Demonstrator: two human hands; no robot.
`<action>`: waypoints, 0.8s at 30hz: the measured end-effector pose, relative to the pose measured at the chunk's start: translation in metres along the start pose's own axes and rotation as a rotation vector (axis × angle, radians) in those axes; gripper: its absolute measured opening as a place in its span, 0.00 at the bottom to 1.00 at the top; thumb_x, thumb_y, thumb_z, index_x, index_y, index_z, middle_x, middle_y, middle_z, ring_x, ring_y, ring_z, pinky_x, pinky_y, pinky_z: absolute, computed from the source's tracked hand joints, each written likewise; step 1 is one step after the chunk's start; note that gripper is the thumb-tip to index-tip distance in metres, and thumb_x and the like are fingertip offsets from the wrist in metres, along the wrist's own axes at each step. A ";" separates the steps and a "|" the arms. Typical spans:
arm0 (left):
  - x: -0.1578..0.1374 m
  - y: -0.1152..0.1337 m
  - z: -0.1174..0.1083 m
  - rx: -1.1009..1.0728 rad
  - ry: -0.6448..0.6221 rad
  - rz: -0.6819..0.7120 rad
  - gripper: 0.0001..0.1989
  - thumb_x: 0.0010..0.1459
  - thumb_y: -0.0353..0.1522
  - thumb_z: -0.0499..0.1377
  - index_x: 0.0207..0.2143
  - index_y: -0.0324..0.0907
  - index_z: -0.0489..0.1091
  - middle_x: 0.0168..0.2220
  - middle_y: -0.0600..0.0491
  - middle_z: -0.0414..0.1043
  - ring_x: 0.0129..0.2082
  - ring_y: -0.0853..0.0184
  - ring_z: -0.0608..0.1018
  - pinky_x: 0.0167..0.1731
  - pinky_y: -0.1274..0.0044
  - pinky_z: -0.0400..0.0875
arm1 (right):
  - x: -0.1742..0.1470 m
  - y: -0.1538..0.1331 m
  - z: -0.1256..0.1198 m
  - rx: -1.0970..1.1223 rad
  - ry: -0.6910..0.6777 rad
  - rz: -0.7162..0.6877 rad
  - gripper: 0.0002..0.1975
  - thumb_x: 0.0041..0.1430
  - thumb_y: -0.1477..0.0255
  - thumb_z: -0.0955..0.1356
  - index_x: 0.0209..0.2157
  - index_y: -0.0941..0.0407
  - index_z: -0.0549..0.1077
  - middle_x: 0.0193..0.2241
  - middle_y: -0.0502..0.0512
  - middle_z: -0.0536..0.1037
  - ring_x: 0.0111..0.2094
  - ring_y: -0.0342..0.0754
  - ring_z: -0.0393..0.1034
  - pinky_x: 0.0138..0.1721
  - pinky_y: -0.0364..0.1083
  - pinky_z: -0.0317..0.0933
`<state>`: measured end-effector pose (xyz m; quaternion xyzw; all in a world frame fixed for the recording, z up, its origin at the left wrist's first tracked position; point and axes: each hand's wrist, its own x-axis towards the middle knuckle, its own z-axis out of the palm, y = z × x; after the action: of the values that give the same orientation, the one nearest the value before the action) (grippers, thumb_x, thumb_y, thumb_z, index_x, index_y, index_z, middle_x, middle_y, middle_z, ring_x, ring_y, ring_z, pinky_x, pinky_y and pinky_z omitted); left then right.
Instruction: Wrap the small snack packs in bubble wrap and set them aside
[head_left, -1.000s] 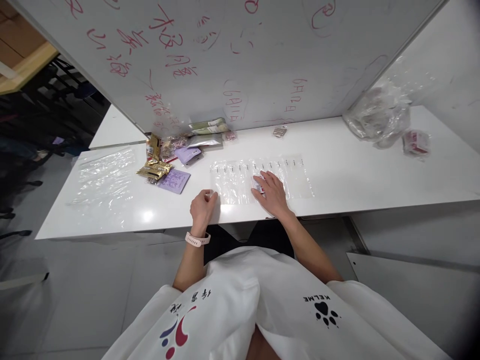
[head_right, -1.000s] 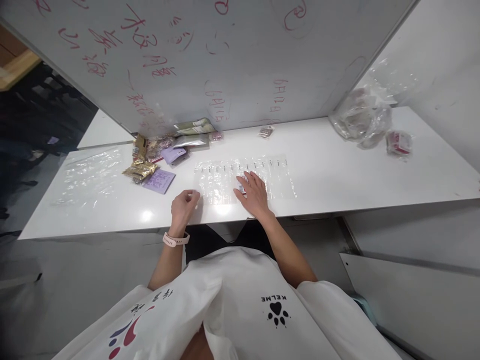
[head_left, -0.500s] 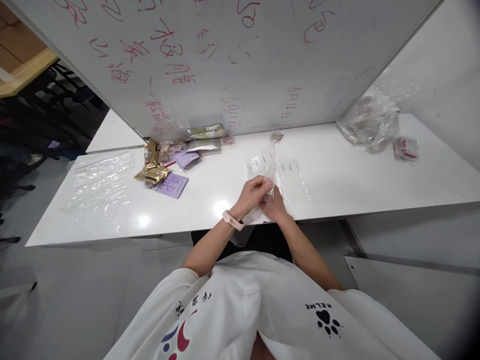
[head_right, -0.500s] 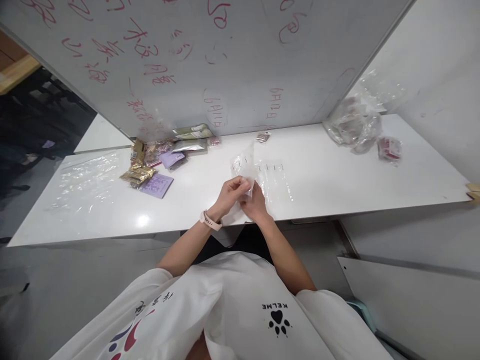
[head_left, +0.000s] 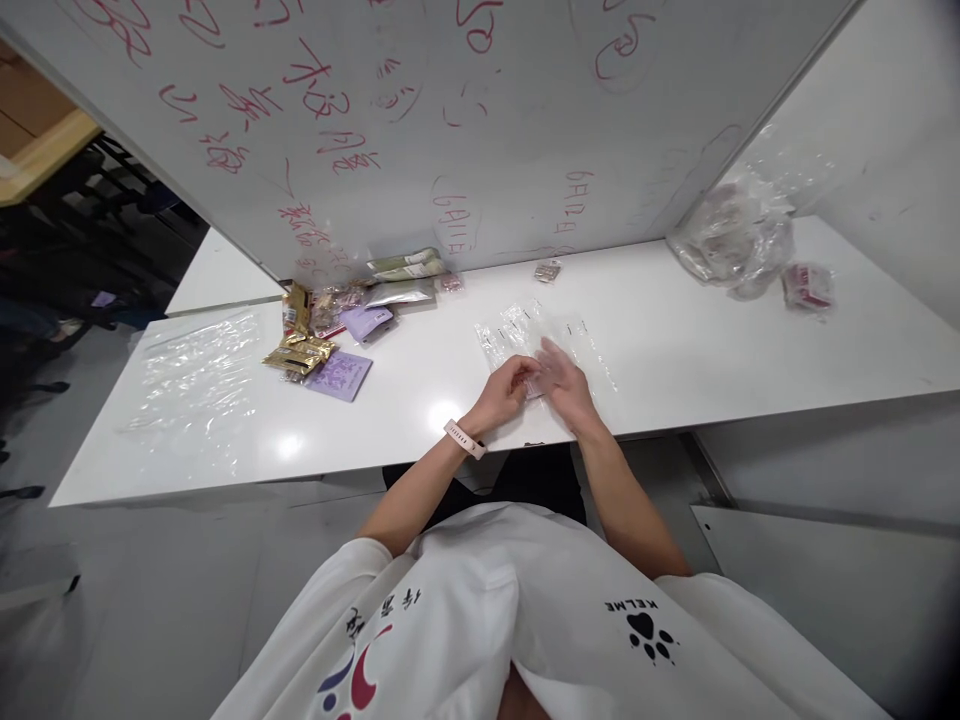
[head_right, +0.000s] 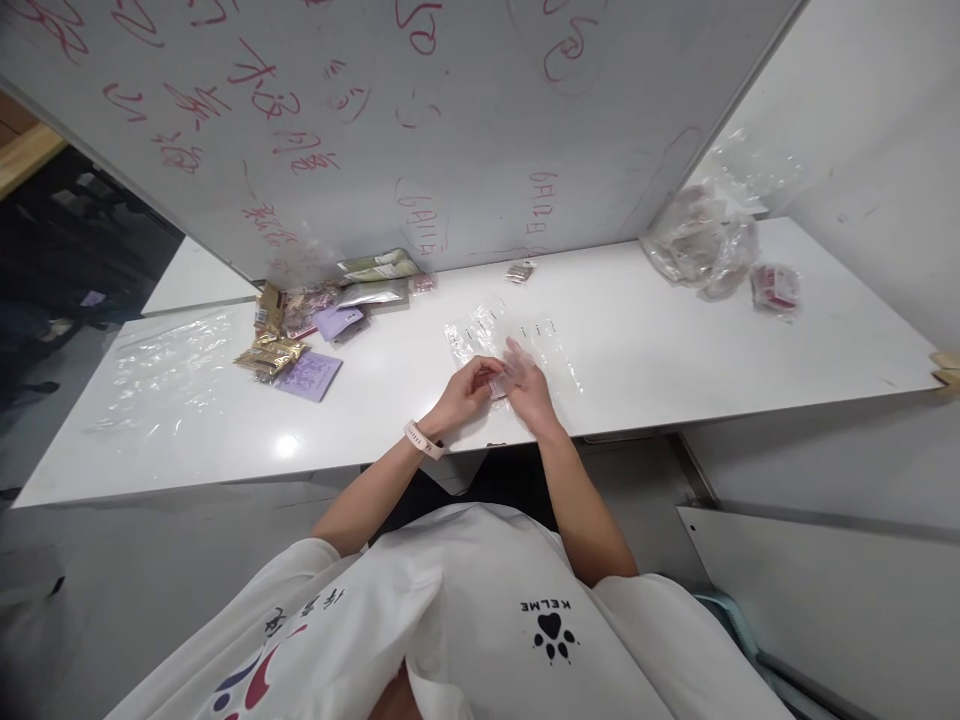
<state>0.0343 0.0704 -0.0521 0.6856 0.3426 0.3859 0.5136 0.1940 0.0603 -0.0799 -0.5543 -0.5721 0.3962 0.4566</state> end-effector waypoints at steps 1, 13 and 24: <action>0.000 0.000 -0.001 0.084 -0.044 0.014 0.19 0.53 0.21 0.51 0.46 0.42 0.67 0.50 0.47 0.72 0.50 0.62 0.74 0.50 0.68 0.70 | -0.001 -0.001 -0.005 0.105 -0.003 0.055 0.35 0.59 0.58 0.68 0.66 0.51 0.60 0.59 0.62 0.70 0.59 0.56 0.68 0.56 0.58 0.67; 0.022 0.007 -0.027 0.534 -0.323 0.206 0.21 0.51 0.17 0.50 0.44 0.42 0.70 0.43 0.50 0.76 0.42 0.64 0.76 0.46 0.70 0.69 | -0.026 -0.015 -0.020 -0.328 0.408 0.151 0.24 0.56 0.69 0.65 0.56 0.53 0.71 0.24 0.46 0.70 0.25 0.45 0.65 0.37 0.50 0.65; 0.061 0.020 -0.044 0.925 -0.723 0.269 0.25 0.53 0.22 0.56 0.54 0.43 0.67 0.60 0.47 0.69 0.59 0.59 0.69 0.58 0.65 0.58 | -0.051 -0.025 0.001 -0.848 0.403 -0.181 0.15 0.66 0.65 0.62 0.47 0.55 0.76 0.44 0.64 0.74 0.46 0.58 0.63 0.47 0.55 0.54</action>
<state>0.0254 0.1374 -0.0139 0.9630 0.1885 0.0008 0.1928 0.1843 0.0076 -0.0607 -0.7055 -0.6293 -0.0288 0.3247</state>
